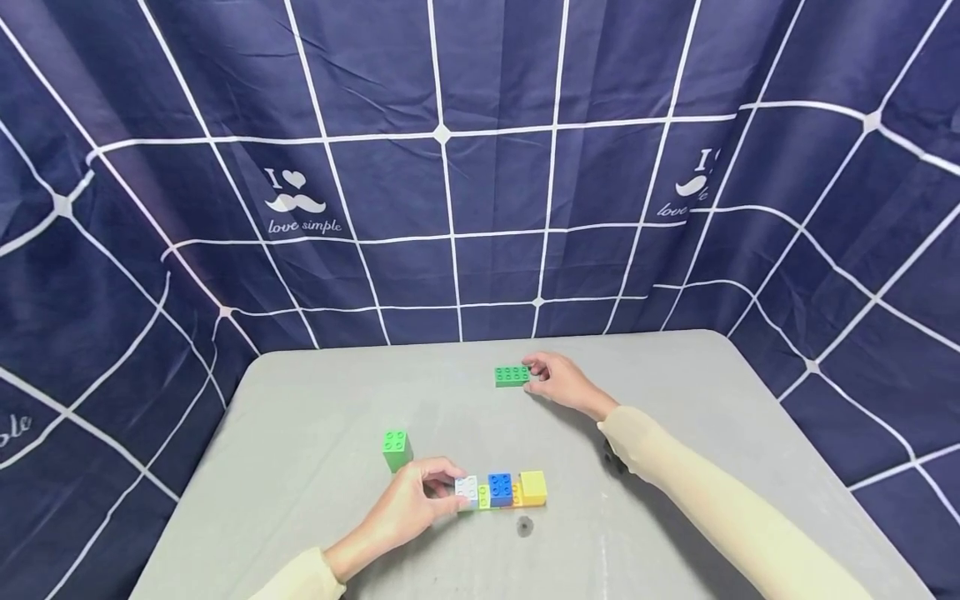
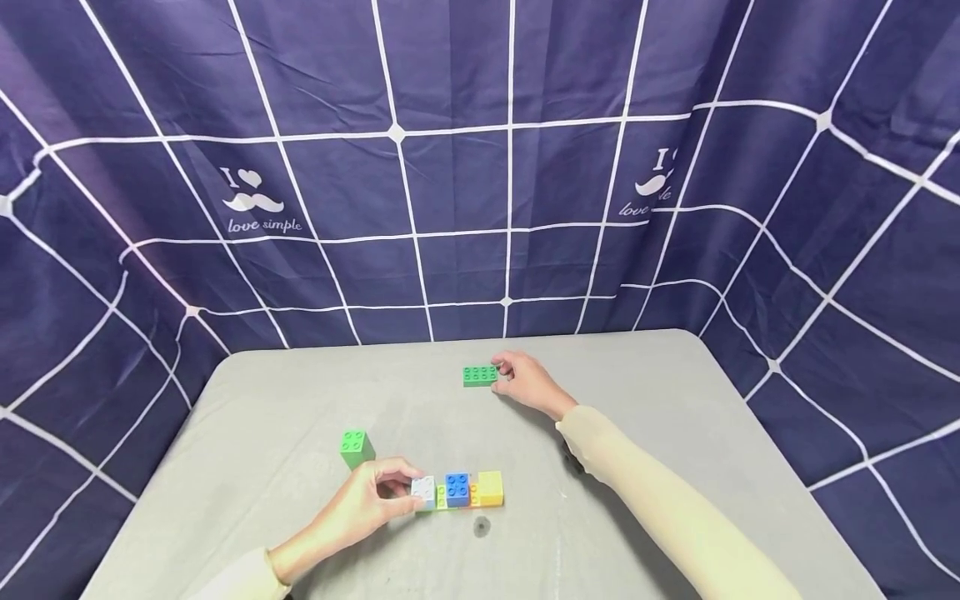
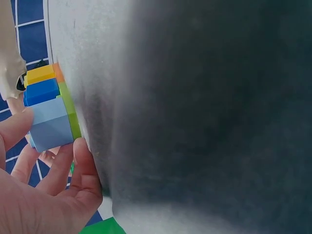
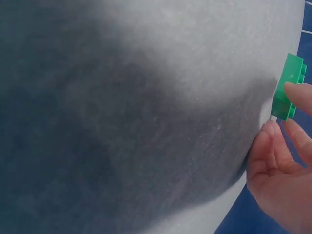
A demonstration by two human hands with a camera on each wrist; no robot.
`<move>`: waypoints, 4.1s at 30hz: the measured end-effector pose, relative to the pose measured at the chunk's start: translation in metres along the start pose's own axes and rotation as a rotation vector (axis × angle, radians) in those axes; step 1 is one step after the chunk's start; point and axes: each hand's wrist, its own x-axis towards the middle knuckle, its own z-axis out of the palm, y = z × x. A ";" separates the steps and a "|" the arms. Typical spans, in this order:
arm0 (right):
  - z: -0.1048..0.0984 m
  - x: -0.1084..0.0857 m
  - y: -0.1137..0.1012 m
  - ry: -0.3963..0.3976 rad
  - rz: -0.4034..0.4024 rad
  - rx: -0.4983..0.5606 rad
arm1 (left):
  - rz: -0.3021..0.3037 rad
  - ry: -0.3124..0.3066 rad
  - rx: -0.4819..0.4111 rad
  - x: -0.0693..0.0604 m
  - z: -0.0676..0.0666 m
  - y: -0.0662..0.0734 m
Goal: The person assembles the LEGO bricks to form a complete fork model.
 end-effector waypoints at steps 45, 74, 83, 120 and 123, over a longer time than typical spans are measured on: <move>0.006 -0.039 -0.027 -0.076 -0.009 0.065 | 0.003 0.012 0.015 0.000 0.000 0.001; 0.024 -0.061 -0.033 -0.126 -0.012 0.051 | -0.003 0.012 0.001 0.000 0.001 -0.001; 0.027 -0.062 -0.032 -0.114 -0.028 0.046 | 0.002 0.000 0.021 0.000 0.000 0.000; 0.025 -0.149 -0.050 -0.202 -0.172 0.126 | 0.030 -0.030 0.188 0.001 0.005 -0.004; 0.031 -0.150 -0.051 -0.188 -0.181 0.067 | 0.028 -0.023 0.222 0.000 0.006 -0.002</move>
